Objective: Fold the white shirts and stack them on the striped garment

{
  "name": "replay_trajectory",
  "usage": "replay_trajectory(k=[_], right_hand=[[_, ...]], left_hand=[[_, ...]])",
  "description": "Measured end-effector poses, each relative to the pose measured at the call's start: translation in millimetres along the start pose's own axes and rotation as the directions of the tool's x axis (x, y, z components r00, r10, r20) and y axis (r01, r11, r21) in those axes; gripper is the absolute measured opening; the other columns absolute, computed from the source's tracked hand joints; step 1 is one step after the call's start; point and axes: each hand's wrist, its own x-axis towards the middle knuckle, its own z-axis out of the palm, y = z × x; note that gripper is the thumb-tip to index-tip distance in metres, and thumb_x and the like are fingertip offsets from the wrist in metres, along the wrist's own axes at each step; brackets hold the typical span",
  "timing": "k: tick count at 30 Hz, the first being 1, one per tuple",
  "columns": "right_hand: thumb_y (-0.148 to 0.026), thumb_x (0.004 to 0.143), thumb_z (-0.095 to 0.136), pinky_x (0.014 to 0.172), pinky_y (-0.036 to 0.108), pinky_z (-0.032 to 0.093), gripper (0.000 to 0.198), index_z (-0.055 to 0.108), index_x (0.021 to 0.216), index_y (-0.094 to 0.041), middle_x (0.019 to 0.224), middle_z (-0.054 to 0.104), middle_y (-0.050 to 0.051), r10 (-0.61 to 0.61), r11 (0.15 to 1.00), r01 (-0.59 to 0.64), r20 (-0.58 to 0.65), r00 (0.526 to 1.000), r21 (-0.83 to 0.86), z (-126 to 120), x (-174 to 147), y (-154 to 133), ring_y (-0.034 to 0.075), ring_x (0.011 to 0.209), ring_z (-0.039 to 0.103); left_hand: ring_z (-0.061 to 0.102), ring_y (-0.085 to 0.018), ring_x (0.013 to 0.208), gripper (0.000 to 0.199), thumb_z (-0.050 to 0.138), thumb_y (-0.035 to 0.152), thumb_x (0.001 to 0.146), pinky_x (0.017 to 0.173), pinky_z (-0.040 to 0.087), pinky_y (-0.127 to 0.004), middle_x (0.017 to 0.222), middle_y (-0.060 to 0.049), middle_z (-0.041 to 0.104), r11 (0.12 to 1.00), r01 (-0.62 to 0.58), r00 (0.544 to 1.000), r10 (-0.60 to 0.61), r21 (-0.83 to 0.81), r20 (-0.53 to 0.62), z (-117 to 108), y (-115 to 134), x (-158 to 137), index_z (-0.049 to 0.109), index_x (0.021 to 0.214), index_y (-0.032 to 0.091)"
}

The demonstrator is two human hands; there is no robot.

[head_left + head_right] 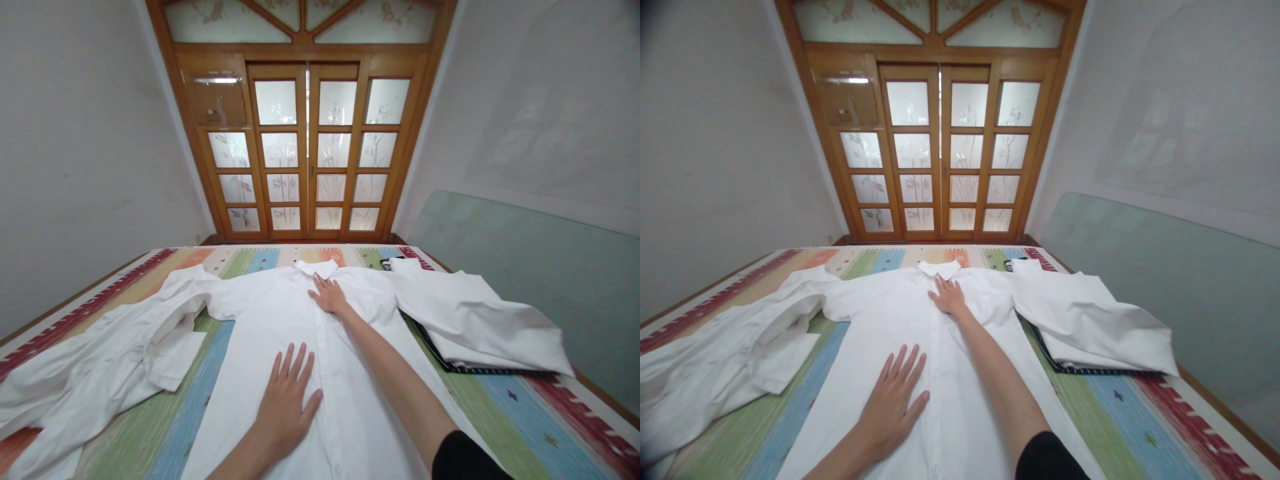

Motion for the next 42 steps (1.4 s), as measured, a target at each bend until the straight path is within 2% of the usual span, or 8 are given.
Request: replay_trajectory(k=[6, 12, 15, 18, 23, 33, 38, 42], right_hand=[[-0.043, 0.101, 0.012, 0.118, 0.043, 0.011, 0.063, 0.02, 0.154, -0.011, 0.161, 0.012, 0.011, -0.044, 0.998, 0.045, 0.033, 0.998, -0.042, -3.9, -19.0, -1.6, 0.023, 0.148, 0.012], [-0.043, 0.101, 0.016, 0.118, 0.042, 0.017, 0.061, 0.032, 0.15, -0.01, 0.158, 0.023, 0.011, -0.237, 0.97, 0.228, -0.104, 0.966, -0.084, 12.9, -93.2, 13.7, 0.024, 0.147, 0.018], [-0.047, 0.1, 0.021, 0.118, 0.042, 0.018, 0.063, 0.034, 0.15, -0.01, 0.158, 0.025, 0.012, -0.2, 0.978, 0.185, -0.179, 0.963, -0.093, 19.0, -136.4, 27.3, 0.024, 0.147, 0.019], [-0.052, 0.099, 0.021, 0.119, 0.042, 0.016, 0.07, 0.028, 0.151, -0.006, 0.158, 0.021, 0.015, -0.043, 0.997, 0.03, -0.178, 0.983, -0.072, 18.0, -171.5, 42.3, 0.024, 0.147, 0.018], [-0.056, 0.098, 0.019, 0.119, 0.04, 0.014, 0.081, 0.025, 0.149, 0.006, 0.157, 0.019, 0.022, 0.207, 0.974, -0.22, -0.173, 0.963, -0.059, 13.6, -211.7, 60.3, 0.026, 0.147, 0.015], [-0.061, 0.096, 0.022, 0.118, 0.044, 0.016, 0.08, 0.031, 0.148, -0.001, 0.156, 0.027, 0.019, 0.174, 0.976, -0.204, -0.28, 0.944, -0.082, 34.3, -294.3, 70.3, 0.028, 0.147, 0.018], [-0.048, 0.096, 0.035, 0.114, 0.044, 0.027, 0.06, 0.047, 0.138, -0.007, 0.149, 0.04, 0.019, 0.15, 0.98, -0.187, -0.372, 0.916, -0.065, 28.1, -326.8, 77.9, 0.029, 0.14, 0.033], [-0.028, 0.092, 0.042, 0.104, 0.041, 0.038, 0.039, 0.055, 0.124, -0.011, 0.125, 0.061, 0.017, 0.234, 0.967, -0.256, -0.399, 0.887, -0.003, 5.9, -337.8, 91.1, 0.028, 0.118, 0.054]], left_hand=[[0.023, -0.023, 0.146, 0.064, 0.03, 0.046, 0.1, 0.119, 0.022, -0.044, 0.159, -0.003, 0.025, 0.983, -0.183, 0.977, 0.183, -0.011, 0.113, -21.3, 1.3, 1.7, 0.005, 0.155, 0.025], [0.025, -0.024, 0.145, 0.067, 0.031, 0.051, 0.098, 0.118, 0.021, -0.044, 0.158, -0.004, 0.027, 0.984, -0.177, 0.98, 0.176, 0.004, 0.094, -17.8, -1.3, 1.3, 0.006, 0.155, 0.025], [0.023, -0.029, 0.145, 0.074, 0.034, 0.063, 0.092, 0.117, 0.016, -0.051, 0.158, -0.005, 0.027, 0.996, -0.083, 0.992, 0.08, 0.031, 0.097, -11.8, -6.8, -5.3, 0.013, 0.154, 0.028], [0.02, -0.037, 0.145, 0.09, 0.038, 0.077, 0.081, 0.115, 0.01, -0.06, 0.158, -0.008, 0.026, 0.994, 0.083, 0.988, -0.091, 0.065, 0.127, -11.4, -16.6, -14.6, 0.02, 0.154, 0.027], [0.017, -0.038, 0.146, 0.092, 0.036, 0.078, 0.08, 0.114, 0.012, -0.061, 0.158, -0.012, 0.026, 0.933, 0.332, 0.919, -0.353, 0.137, 0.178, -26.7, -46.4, -29.2, 0.031, 0.151, 0.02], [0.033, -0.032, 0.141, 0.078, 0.035, 0.061, 0.084, 0.114, 0.029, -0.046, 0.15, -0.02, 0.04, 0.878, 0.479, 0.876, -0.479, 0.017, 0.065, -35.7, -90.1, -60.7, 0.046, 0.138, 0.005], [0.056, -0.031, 0.121, 0.069, 0.043, 0.054, 0.078, 0.104, 0.042, -0.045, 0.136, -0.018, 0.056, 0.765, 0.595, 0.792, -0.611, -0.245, 0.017, -53.6, -93.3, -60.3, 0.048, 0.13, 0.01], [0.069, -0.029, 0.089, 0.082, 0.054, 0.059, 0.069, 0.081, 0.054, -0.041, 0.124, -0.018, 0.064, 0.514, 0.746, 0.617, -0.772, -0.424, 0.151, -81.8, -95.3, -51.8, 0.041, 0.133, 0.01]])
